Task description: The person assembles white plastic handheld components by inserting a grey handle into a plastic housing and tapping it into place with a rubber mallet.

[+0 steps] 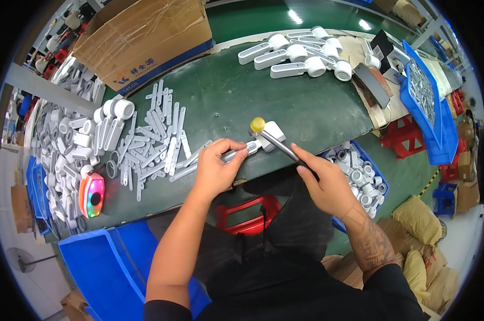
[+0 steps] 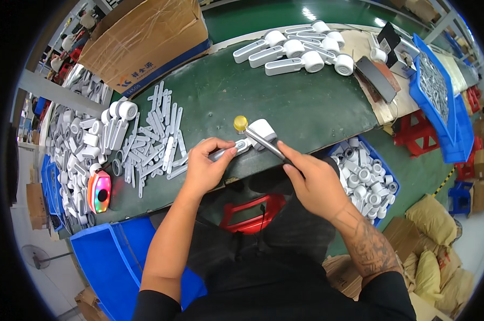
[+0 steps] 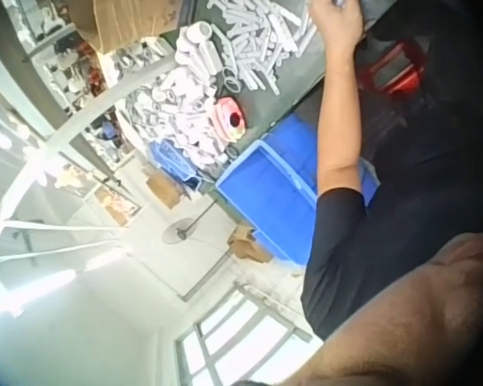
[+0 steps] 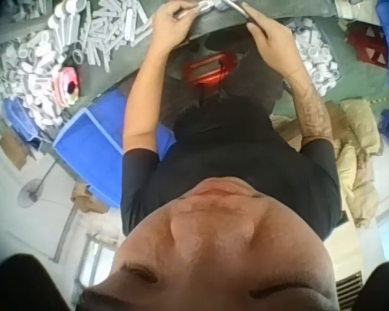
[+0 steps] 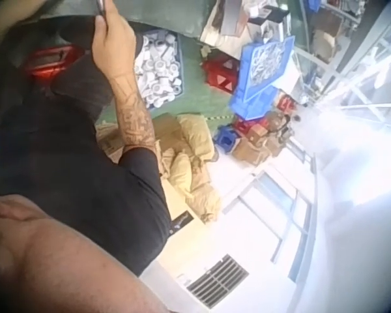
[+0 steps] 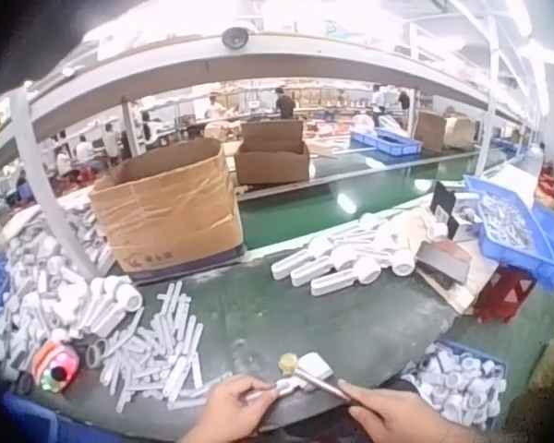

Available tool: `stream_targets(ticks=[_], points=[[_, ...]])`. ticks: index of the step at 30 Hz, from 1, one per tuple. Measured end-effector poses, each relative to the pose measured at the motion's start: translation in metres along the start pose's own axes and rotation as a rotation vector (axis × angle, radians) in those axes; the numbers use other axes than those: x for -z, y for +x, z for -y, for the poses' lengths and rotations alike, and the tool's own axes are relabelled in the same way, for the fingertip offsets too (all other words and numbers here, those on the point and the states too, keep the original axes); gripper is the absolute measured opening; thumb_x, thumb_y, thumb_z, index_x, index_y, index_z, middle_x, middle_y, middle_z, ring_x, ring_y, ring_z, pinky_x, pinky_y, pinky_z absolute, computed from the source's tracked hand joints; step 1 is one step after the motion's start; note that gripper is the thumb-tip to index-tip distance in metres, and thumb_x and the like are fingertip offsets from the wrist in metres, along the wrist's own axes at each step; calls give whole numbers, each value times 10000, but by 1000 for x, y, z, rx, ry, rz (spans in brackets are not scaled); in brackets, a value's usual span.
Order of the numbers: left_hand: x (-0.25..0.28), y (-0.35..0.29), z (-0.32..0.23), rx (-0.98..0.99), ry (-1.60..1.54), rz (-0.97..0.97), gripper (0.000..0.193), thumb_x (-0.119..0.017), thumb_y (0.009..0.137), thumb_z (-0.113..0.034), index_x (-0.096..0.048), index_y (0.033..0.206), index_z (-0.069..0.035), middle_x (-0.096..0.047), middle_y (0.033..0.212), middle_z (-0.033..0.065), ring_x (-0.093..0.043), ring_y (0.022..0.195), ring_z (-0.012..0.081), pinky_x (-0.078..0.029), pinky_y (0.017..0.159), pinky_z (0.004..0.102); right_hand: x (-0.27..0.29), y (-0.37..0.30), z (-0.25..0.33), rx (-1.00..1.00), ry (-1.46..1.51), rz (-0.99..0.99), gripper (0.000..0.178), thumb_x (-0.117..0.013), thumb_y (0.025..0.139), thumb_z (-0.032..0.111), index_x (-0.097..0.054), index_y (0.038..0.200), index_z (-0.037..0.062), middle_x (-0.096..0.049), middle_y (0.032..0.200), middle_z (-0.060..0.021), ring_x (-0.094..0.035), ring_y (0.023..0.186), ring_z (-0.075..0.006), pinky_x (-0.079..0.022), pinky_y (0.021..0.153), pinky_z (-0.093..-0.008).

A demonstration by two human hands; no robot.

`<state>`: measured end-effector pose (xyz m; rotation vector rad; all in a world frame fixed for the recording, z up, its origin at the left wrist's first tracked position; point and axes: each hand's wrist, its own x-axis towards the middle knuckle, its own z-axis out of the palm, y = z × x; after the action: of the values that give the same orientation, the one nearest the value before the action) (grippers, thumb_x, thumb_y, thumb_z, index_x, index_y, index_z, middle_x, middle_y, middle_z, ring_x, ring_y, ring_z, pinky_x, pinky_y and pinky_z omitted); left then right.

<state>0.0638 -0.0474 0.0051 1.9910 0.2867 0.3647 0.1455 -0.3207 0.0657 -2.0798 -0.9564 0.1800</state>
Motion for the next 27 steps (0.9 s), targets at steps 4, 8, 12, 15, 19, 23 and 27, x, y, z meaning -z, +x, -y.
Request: stream_targets(ticks=[4, 8, 12, 15, 19, 23, 27], points=[[2, 1, -1, -6, -2, 21, 126, -846, 933, -87, -817, 1026, -8, -825, 1043, 143, -792, 975, 295, -596, 899, 376, 3, -12, 13, -125, 30, 37, 532, -666, 1075, 103, -591, 1600, 140, -735, 1032, -190, -722, 921, -392, -577, 824, -440], [1, 1, 0, -63, 34, 6, 109, -840, 933, -77, -816, 1014, -8, -822, 1037, 147, -792, 970, 293, -596, 896, 372, 1, -11, 8, -134, -64, 90, 551, -668, 1071, 97, -586, 1612, 166, -667, 908, -172, -681, 813, -380, -568, 776, -440], [-1, 2, -3, -41, 16, 30, 104, -839, 933, -80, -805, 996, -4, -820, 1034, 136, -782, 973, 280, -588, 898, 371, -1, -15, 13, -106, -1, -11, 563, -680, 1051, 46, -598, 1602, 127, -741, 1068, -228, -716, 923, -398, -577, 871, -423], [-1, 3, -1, -38, 10, 58, 110, -842, 935, -80, -798, 994, 1, -823, 1044, 129, -775, 990, 263, -582, 914, 368, -5, -13, 7, -185, -81, 133, 555, -677, 1057, 48, -604, 1601, 131, -727, 1036, -219, -718, 911, -385, -576, 863, -418], [1, 0, 5, -60, -5, 5, 124, -836, 927, -112, -812, 1004, -19, -801, 988, 130, -774, 927, 305, -580, 841, 385, 8, -3, 33, -186, -90, 104, 553, -672, 1065, 56, -595, 1608, 135, -727, 1017, -213, -713, 907, -389, -575, 860, -406], [2, 1, -1, -43, -1, 11, 145, -848, 923, -131, -818, 1022, -29, -801, 989, 125, -767, 936, 303, -581, 840, 392, -5, -17, 17, -71, -47, -55, 542, -678, 1069, 82, -612, 1600, 171, -653, 878, -154, -647, 763, -351, -554, 743, -421], [20, -4, -8, -181, 180, -133, 255, -906, 880, -195, -825, 1067, -43, -800, 996, 113, -732, 960, 313, -576, 837, 411, -4, -24, 23, -59, -81, -51, 554, -679, 1068, 64, -602, 1609, 152, -596, 833, -137, -590, 713, -319, -528, 707, -397]])
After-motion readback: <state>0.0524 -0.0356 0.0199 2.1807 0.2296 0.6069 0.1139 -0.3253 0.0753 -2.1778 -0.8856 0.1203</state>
